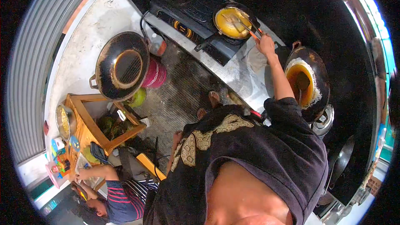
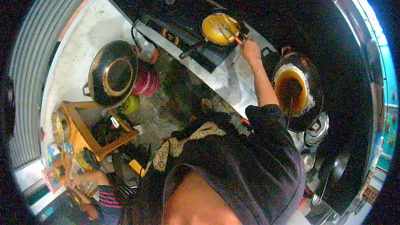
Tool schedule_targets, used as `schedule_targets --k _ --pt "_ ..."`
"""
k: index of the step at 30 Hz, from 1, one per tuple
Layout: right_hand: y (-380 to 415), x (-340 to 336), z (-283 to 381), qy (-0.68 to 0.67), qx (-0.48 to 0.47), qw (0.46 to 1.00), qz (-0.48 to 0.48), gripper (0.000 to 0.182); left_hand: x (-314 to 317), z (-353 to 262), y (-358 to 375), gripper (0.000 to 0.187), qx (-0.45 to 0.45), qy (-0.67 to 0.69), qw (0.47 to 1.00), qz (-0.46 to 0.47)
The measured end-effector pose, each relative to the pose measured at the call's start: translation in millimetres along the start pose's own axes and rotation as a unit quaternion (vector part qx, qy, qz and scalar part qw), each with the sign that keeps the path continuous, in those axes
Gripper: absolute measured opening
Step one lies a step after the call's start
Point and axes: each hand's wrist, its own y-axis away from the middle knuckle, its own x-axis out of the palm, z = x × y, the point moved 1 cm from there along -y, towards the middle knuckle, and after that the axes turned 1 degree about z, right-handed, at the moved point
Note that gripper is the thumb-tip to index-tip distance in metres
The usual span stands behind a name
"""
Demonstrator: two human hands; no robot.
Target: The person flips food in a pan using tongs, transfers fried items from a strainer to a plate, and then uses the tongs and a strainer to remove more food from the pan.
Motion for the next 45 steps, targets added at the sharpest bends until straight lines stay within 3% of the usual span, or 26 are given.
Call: schedule_targets --k 2,5,6,8,11,12,15,18,20,21,24,26,28,30,31,34,37,39,41,43,45 --pt "8.2 -4.9 -4.9 -0.045 0.025 0.999 0.009 0.039 -0.7 -1.7 -0.3 0.042 -0.052 -0.033 0.998 0.021" --pt "24.8 -1.3 -19.5 -0.166 0.046 0.985 0.024 0.042 1.3 -38.1 16.9 0.037 -0.028 -0.037 0.999 -0.023" --pt "28.3 5.2 -26.7 -0.243 0.1 0.963 0.063 0.043 -2.8 -58.5 12.9 0.039 -0.029 -0.052 0.998 0.024" --pt "46.0 5.3 -30.1 -0.388 0.205 0.889 0.134 0.044 -9.0 -50.4 -9.1 0.043 -0.032 -0.082 0.989 0.122" --pt "87.7 -26.3 -17.7 -0.563 0.254 0.775 0.131 0.042 3.8 -29.8 -42.9 0.045 0.064 0.009 0.981 0.182" --pt "101.6 -37.2 -15.9 -0.608 0.263 0.739 0.122 0.04 13.0 -32.9 -50.8 0.044 0.086 0.031 0.983 0.158" --pt "151.0 -79.0 -9.0 -0.725 0.246 0.639 0.07 0.037 38.7 -133.1 -29.8 0.041 0.133 -0.002 0.964 0.229" --pt "210.8 -97.3 -47.4 -0.801 0.173 0.572 0.046 0.037 81.3 -232.2 12.8 0.039 0.196 -0.031 0.898 0.393" --pt "264.5 -152.3 -49.5 -0.79 0.156 0.593 0.009 0.036 124.7 -275.3 42.5 0.037 0.26 -0.154 0.84 0.451" --pt "285.8 -166.5 -57.8 -0.786 0.174 0.593 -0.013 0.032 150.8 -300.6 63.7 0.035 0.312 -0.367 0.778 0.404" --pt "359.4 -193.6 -95.8 -0.771 0.207 0.596 -0.084 0.033 224.0 -299.4 107.7 0.03 0.391 -0.345 0.701 0.486" --pt "410.0 -206.6 -120.3 -0.75 0.236 0.606 -0.12 0.034 267.3 -305.1 160.4 0.026 0.423 -0.404 0.637 0.502" --pt "460.9 -213.3 -152.1 -0.714 0.257 0.635 -0.147 0.034 319.6 -272.2 185.2 0.026 0.392 -0.375 0.612 0.575" --pt "510.5 -228.6 -177.5 -0.709 0.277 0.619 -0.192 0.035 378.7 -254.3 226.8 0.028 0.451 -0.373 0.599 0.546" --pt "536.0 -232.9 -193.2 -0.694 0.295 0.626 -0.2 0.036 409.9 -243.2 246.7 0.029 0.478 -0.368 0.596 0.529" --pt "607.5 -228.1 -254.7 -0.685 0.317 0.621 -0.213 0.036 524.4 -211.5 285.3 0.037 0.549 -0.276 0.671 0.414" --pt "660.8 -229.6 -303.2 -0.663 0.347 0.626 -0.218 0.034 659.8 -145.3 247.9 0.046 0.479 -0.275 0.77 0.319" --pt "686.2 -230.5 -327.0 -0.645 0.399 0.607 -0.239 0.033 721.1 -144.6 228.7 0.05 0.318 -0.265 0.834 0.366" --pt "712.4 -228.4 -350.6 -0.64 0.42 0.598 -0.236 0.033 739.4 -167.1 249.7 0.051 0.159 -0.244 0.879 0.376" --pt "734.9 -223.3 -368.2 -0.648 0.426 0.587 -0.234 0.033 735.3 -206.7 284.4 0.049 0.133 -0.23 0.866 0.424" --pt "749.9 -217.8 -378.2 -0.642 0.44 0.575 -0.252 0.034 746.1 -200.8 278.2 0.042 0.115 -0.167 0.858 0.472"
